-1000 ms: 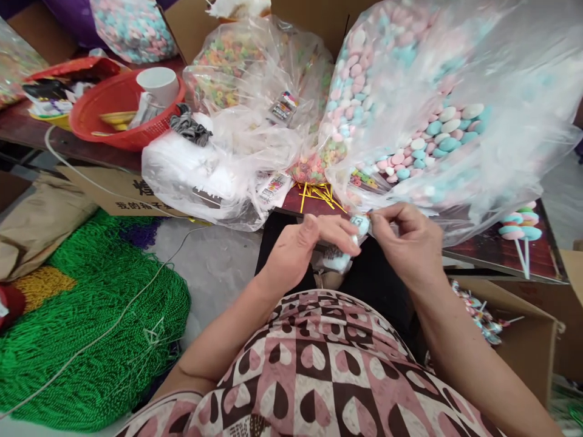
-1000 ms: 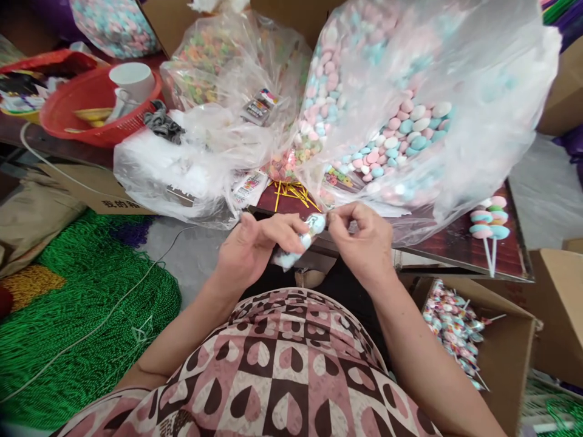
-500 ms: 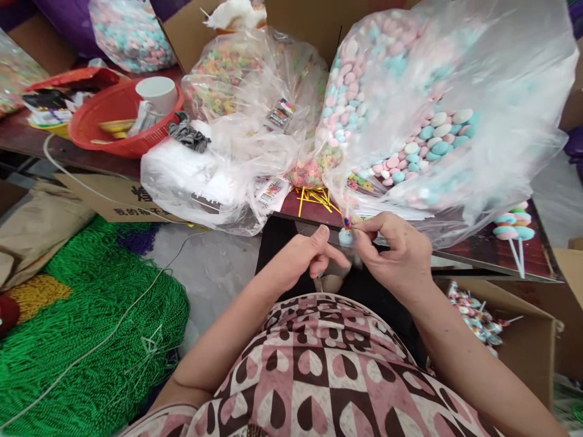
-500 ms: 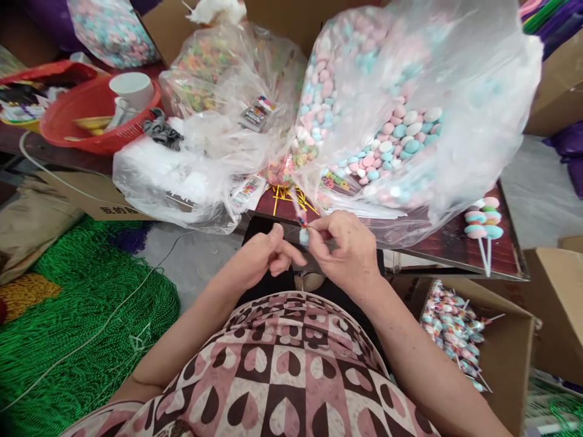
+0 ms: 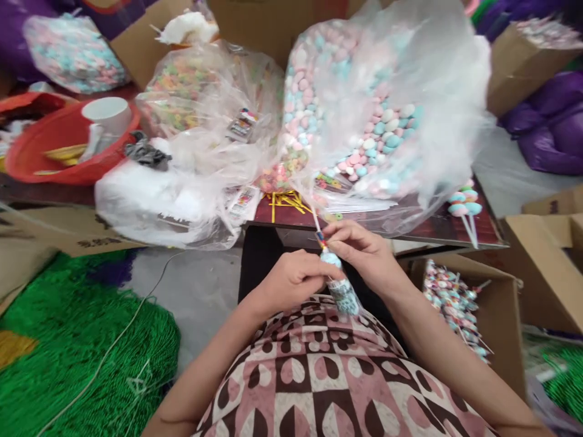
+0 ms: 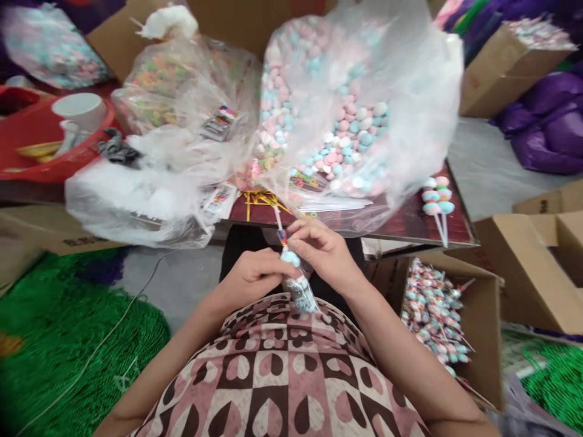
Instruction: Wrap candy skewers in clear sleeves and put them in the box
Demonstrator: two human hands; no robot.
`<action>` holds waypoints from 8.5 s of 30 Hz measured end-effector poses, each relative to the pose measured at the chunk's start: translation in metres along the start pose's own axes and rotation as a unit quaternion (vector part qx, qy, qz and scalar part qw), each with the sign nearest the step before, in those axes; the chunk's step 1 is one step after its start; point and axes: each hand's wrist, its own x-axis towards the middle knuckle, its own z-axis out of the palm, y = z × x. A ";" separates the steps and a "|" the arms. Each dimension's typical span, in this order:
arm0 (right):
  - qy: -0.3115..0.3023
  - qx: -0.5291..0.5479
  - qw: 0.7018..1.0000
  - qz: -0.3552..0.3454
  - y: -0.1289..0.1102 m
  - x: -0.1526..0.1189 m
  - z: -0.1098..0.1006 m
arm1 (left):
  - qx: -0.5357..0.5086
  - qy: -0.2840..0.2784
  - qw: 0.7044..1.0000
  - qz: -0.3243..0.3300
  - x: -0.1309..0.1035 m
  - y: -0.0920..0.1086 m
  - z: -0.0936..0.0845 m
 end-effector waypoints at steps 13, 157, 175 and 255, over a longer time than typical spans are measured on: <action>0.308 0.086 0.933 0.162 0.057 -0.093 -0.089 | 0.104 -0.013 0.994 -0.023 0.028 -0.013 0.024; 0.084 -0.372 0.917 -0.114 -0.013 -0.067 -0.134 | -0.514 0.169 0.832 -0.126 0.050 -0.061 0.021; 0.059 -0.385 0.916 -0.096 -0.013 -0.069 -0.140 | -0.325 0.192 0.920 -0.104 0.044 -0.067 -0.005; 0.098 -0.060 0.983 0.141 0.040 -0.051 -0.012 | -0.519 0.221 0.818 -0.112 0.059 -0.023 0.044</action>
